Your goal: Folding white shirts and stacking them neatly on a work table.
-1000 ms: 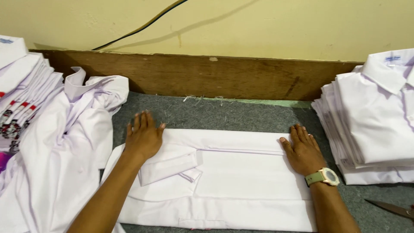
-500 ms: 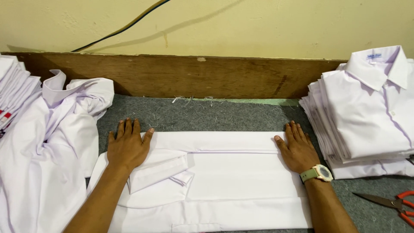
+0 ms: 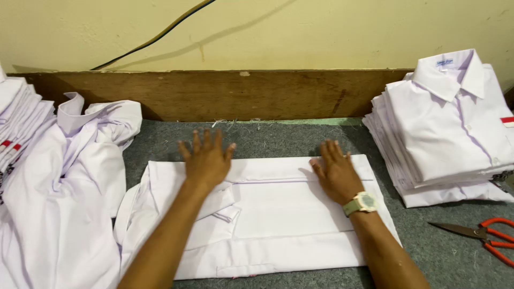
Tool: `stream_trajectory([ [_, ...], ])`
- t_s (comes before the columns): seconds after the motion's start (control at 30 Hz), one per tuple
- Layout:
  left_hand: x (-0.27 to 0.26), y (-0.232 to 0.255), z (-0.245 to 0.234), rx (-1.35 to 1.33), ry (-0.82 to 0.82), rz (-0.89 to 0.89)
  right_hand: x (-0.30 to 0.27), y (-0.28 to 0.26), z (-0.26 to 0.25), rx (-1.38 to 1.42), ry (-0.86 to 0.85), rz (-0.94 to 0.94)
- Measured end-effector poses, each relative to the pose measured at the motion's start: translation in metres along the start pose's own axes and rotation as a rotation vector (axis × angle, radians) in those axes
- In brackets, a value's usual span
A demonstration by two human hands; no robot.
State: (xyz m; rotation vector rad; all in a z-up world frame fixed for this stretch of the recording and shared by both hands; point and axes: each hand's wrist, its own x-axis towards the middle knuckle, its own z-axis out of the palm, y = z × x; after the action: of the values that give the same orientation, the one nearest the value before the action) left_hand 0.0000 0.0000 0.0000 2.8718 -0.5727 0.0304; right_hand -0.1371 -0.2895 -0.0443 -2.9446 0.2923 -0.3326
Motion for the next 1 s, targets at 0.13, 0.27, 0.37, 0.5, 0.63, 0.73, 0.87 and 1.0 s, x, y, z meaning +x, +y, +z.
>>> stream_trajectory([
  [0.13, 0.007, 0.003, 0.041, -0.116, 0.021, 0.032, 0.007, 0.015, 0.015, -0.050, -0.192, 0.065],
  [0.27, 0.005, -0.008, 0.051, -0.217, 0.095, 0.039, 0.003, 0.013, 0.015, -0.001, -0.255, 0.108],
  [0.37, 0.001, -0.015, 0.044, -0.254, 0.230, 0.146, 0.005, 0.010, 0.007, 0.046, -0.227, 0.097],
  [0.5, -0.047, -0.017, 0.002, -0.019, 0.090, 0.366, 0.000, 0.009, 0.009, 0.042, 0.077, -0.199],
  [0.63, -0.103, -0.043, -0.022, 0.018, -0.078, 0.255, -0.013, -0.050, 0.002, 0.321, 0.139, -0.440],
  [0.73, -0.115, -0.067, -0.030, 0.170, -0.419, 0.001, -0.012, -0.114, -0.017, 0.553, -0.261, -0.362],
  [0.87, -0.119, -0.090, -0.033, 0.044, -0.367, -0.127, 0.007, -0.157, 0.001, 0.617, -0.482, -0.305],
  [1.0, -0.130, -0.069, -0.090, -0.270, -0.420, -0.241, 0.020, -0.164, 0.040, 0.798, -0.543, -0.247],
])
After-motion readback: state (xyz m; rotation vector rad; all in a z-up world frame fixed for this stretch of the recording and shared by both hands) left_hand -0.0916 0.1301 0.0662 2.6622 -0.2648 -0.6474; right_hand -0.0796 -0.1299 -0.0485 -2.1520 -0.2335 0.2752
